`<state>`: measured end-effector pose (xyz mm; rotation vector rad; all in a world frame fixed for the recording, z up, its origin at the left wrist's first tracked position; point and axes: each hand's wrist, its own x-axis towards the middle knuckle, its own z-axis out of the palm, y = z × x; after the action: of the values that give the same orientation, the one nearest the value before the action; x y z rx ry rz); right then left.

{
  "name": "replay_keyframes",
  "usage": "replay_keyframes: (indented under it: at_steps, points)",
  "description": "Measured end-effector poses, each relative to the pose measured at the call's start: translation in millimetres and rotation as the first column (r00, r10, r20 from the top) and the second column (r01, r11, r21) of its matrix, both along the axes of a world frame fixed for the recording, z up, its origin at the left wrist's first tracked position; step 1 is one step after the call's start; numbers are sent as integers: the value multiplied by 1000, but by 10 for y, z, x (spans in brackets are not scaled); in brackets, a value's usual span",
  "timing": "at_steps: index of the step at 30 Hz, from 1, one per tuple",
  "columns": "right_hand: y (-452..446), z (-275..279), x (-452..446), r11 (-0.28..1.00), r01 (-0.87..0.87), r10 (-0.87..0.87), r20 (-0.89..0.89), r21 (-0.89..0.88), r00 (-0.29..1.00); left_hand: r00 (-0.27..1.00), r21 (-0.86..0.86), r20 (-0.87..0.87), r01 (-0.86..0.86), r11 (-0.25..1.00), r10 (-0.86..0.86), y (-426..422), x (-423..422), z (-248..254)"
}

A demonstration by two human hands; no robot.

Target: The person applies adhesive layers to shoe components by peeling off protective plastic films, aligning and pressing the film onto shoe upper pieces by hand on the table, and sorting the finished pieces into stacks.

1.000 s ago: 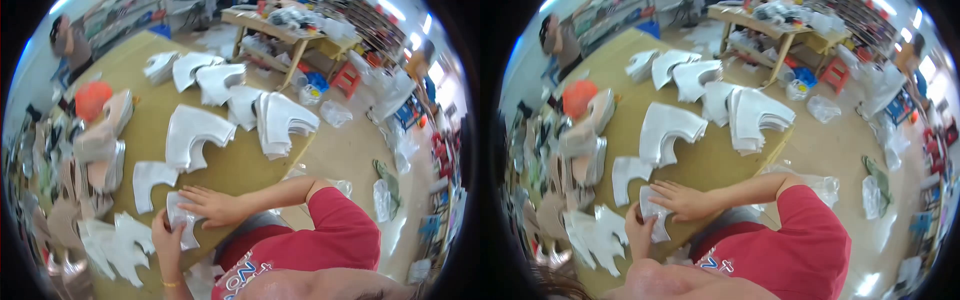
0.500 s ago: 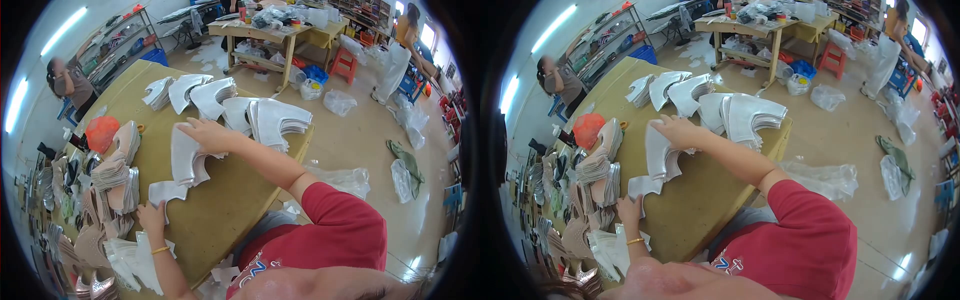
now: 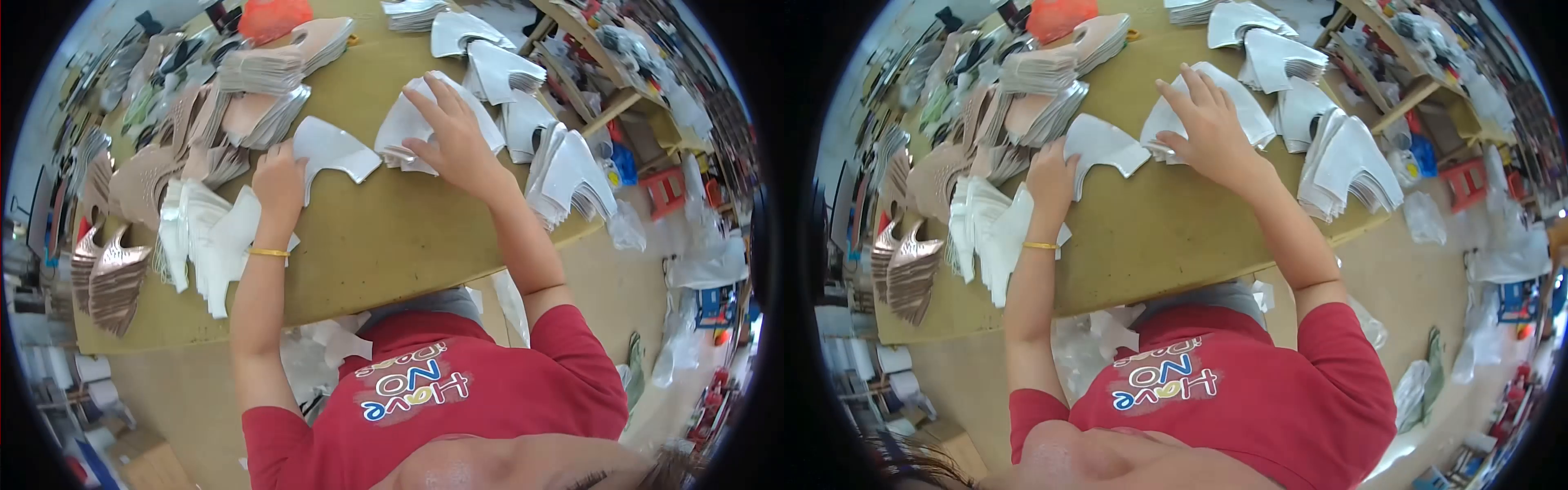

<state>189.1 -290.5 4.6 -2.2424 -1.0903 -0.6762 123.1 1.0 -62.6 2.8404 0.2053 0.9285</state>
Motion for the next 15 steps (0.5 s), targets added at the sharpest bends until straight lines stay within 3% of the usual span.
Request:
replay_keyframes:
  at_steps: [1,4,8,11,15]
  points:
    - [50,8,-65,1000,-18,18,10,0,1000,997,9,76,35,999,-36,-13,5,-3]
    - [175,38,-202,993,-109,109,6,33,994,978,-185,182,133,974,-99,-46,-39,103]
    - [348,-13,-255,982,-184,187,-58,46,981,998,-281,-30,39,959,-49,-128,-156,214]
    - [405,-5,-309,977,-203,207,-58,56,977,989,-243,-141,10,970,-45,-80,-111,225]
    - [442,27,-338,973,-213,219,-67,88,973,971,-336,-27,217,917,-239,-61,-130,257]
